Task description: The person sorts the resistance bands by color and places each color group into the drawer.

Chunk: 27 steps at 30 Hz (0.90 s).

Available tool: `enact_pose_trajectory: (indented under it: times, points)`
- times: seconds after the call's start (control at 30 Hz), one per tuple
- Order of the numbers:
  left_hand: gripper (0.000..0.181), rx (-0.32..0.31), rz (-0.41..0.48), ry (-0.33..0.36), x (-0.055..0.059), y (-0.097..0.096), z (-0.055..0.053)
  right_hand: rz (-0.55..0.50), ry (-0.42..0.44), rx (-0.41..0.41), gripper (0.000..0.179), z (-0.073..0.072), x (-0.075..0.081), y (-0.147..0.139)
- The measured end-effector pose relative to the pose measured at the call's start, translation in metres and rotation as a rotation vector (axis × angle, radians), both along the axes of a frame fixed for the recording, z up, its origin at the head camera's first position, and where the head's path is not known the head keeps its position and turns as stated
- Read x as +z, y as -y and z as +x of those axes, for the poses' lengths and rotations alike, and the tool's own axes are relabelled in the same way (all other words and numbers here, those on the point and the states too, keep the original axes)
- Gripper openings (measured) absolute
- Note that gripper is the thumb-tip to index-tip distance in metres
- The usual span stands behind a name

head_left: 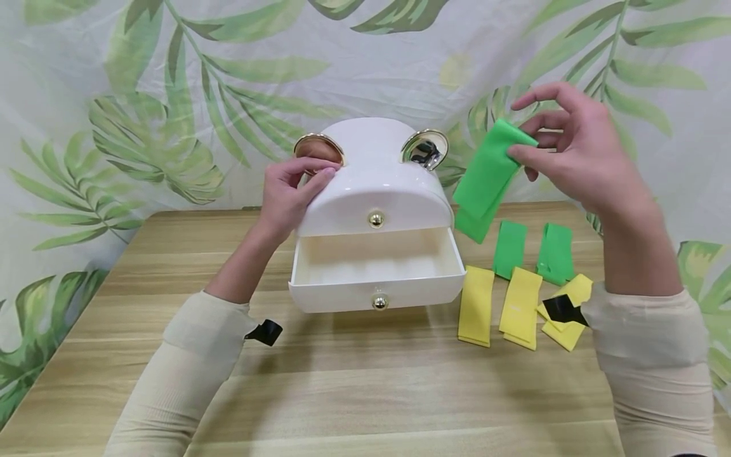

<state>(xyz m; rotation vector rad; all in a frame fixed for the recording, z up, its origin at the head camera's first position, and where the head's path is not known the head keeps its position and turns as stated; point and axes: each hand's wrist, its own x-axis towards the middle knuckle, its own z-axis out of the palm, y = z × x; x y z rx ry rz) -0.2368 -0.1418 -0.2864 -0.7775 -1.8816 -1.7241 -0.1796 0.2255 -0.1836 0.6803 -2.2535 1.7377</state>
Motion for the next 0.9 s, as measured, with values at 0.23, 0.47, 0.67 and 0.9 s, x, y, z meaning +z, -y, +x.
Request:
enact_pose_trajectory:
  times: [0.23,0.47,0.67,0.9]
  points:
    - [0.008,0.0,0.019,0.008,0.0,0.001,0.001,-0.15,-0.045,0.144,0.031,0.011,0.013,0.01]
    - [0.009,0.002,0.02,0.005,0.0,0.003,-0.001,-0.098,-0.072,0.227,0.014,0.018,0.022,0.032]
    - [0.009,-0.01,0.034,0.01,0.0,0.003,-0.003,-0.008,-0.058,0.258,0.008,0.021,0.021,0.064]
    - [0.013,-0.016,0.037,0.014,0.0,0.003,-0.003,0.162,-0.074,0.258,0.008,0.021,0.021,0.103]
